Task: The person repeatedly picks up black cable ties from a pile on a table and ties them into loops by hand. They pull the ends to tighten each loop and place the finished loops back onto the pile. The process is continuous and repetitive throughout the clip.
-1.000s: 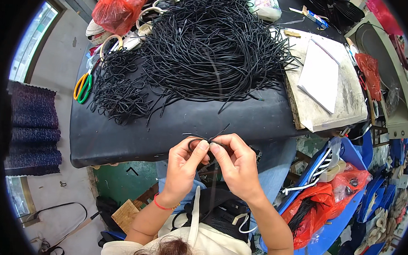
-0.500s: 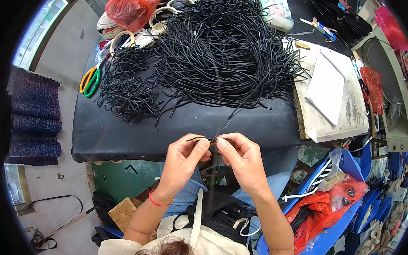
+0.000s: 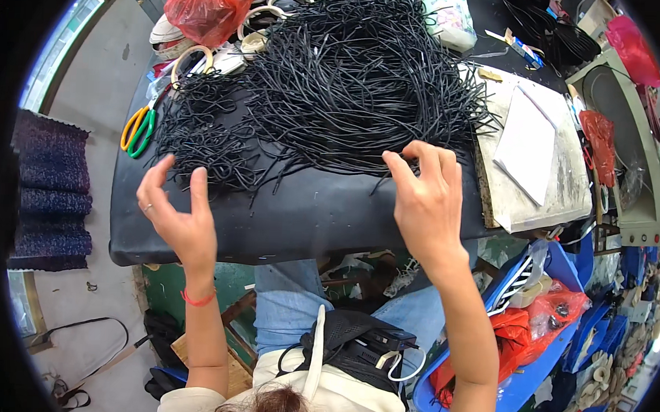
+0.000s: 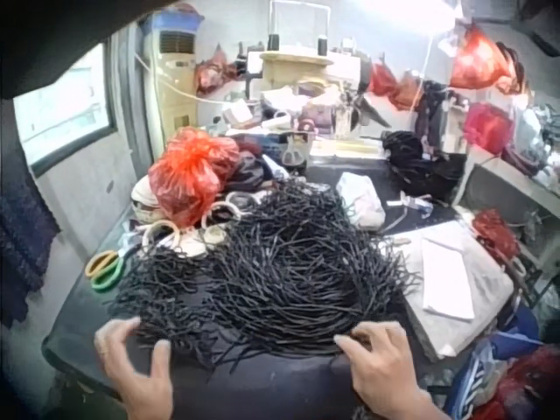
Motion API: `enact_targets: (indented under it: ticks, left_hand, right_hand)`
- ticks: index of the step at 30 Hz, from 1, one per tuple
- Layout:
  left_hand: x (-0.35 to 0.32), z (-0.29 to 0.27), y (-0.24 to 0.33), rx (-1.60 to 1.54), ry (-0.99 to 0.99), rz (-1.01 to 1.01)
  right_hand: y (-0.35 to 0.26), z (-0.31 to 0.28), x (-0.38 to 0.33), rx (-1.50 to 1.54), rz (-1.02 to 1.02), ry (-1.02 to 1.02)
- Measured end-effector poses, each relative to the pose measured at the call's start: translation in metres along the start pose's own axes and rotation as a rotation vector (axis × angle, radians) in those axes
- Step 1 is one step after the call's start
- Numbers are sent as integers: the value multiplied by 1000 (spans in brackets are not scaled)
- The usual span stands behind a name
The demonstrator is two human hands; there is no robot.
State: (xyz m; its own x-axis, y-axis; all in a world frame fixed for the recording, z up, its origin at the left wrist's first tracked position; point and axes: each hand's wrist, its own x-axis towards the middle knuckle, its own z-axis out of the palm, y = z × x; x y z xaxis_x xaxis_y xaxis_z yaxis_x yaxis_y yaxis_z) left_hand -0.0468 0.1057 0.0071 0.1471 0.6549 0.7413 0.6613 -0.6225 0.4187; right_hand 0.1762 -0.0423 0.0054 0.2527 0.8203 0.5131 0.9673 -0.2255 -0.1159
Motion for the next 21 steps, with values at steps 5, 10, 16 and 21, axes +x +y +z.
enact_targets:
  ticks: [5, 10, 16, 21]
  left_hand:
    - [-27, 15, 57, -599, -487, 36]
    - [-32, 16, 71, -837, -1020, -453]
    - [-32, -9, 34, -948, -1206, -462]
    - [-38, -16, 34, -1242, -1028, -917]
  right_hand:
    - [14, 8, -6, -67, -118, 19]
    - [-19, 2, -18, 120, -304, 19]
    - [-26, -9, -12, 233, -378, -93]
    - [-29, -13, -8, 498, 32, 23]
